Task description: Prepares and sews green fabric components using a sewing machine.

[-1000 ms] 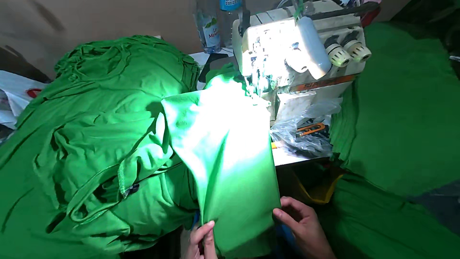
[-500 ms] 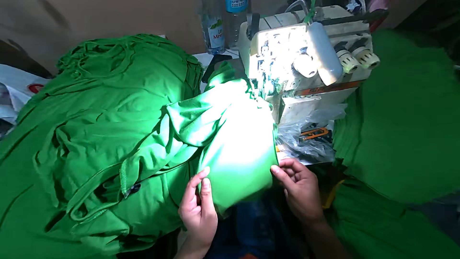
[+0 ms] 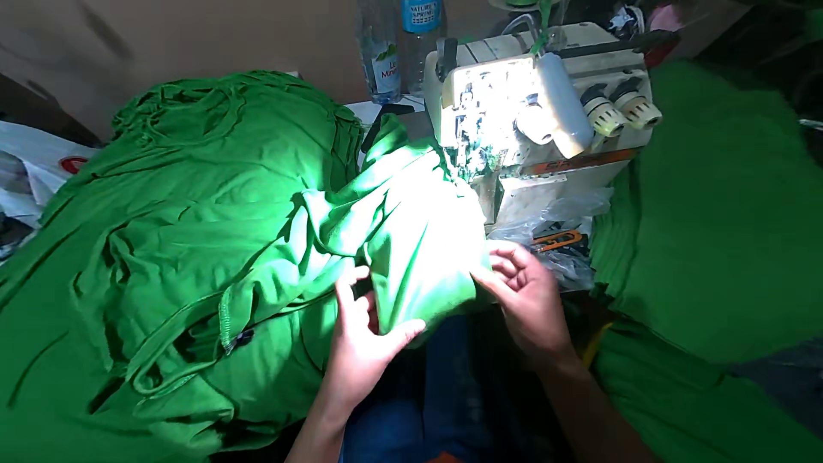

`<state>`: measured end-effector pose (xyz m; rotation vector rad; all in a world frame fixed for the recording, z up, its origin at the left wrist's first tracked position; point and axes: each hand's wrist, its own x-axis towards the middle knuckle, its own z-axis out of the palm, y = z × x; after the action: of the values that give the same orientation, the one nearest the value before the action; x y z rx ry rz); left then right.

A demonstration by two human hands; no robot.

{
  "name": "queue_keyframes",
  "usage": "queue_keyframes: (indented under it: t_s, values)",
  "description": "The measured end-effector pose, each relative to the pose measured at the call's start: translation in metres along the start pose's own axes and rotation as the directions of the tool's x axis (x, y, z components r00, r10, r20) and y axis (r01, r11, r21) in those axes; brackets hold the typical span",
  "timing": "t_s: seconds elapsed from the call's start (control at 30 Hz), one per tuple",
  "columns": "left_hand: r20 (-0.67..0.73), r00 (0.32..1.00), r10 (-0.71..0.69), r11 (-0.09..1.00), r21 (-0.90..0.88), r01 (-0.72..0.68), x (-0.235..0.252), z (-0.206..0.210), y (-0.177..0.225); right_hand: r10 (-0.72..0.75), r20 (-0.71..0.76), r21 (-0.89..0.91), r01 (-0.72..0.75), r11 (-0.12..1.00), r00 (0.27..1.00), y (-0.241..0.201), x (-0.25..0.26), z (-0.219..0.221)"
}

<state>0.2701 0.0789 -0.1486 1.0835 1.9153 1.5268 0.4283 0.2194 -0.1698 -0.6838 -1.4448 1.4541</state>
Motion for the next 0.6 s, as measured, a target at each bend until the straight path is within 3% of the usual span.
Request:
queue_keyframes:
  t_s: [0.07, 0.13, 0.23, 0.37, 0.47, 0.53, 0.6]
  values:
    - [0.018, 0.998, -0.068, 0.996, -0.062, 0.069, -0.011, -0.002, -0.002, 0.088, 0.032, -0.045, -0.086, 0.995, 0.996, 0.001, -0.024, -0.010]
    - [-0.033, 0.989, -0.144, 0.961, -0.245, 0.131, -0.021, 0.002, -0.001, 0.175, 0.026, -0.070, -0.173, 0.983, 0.984, 0.002, -0.045, -0.020]
    - [-0.182, 0.969, -0.165, 0.908, -0.413, 0.077, -0.032, 0.015, -0.001, 0.256, 0.027, -0.016, -0.256, 0.967, 0.966, 0.000, -0.064, -0.028]
    - [-0.343, 0.939, -0.016, 0.943, -0.319, -0.100, -0.031, 0.021, -0.011, 0.207, 0.013, 0.019, -0.207, 0.978, 0.978, -0.001, -0.070, -0.027]
    - [-0.383, 0.917, 0.114, 0.956, -0.210, -0.206, -0.026, 0.019, -0.018, 0.134, -0.021, 0.017, -0.134, 0.991, 0.991, 0.001, -0.070, -0.024]
    - [-0.365, 0.916, 0.168, 0.954, -0.174, -0.245, -0.025, 0.023, -0.022, 0.131, -0.021, 0.014, -0.131, 0.991, 0.991, 0.001, -0.071, -0.021]
    - [-0.262, 0.935, 0.237, 0.943, -0.171, -0.287, -0.027, 0.026, -0.024, 0.167, -0.003, 0.007, -0.167, 0.986, 0.986, 0.000, -0.074, -0.022]
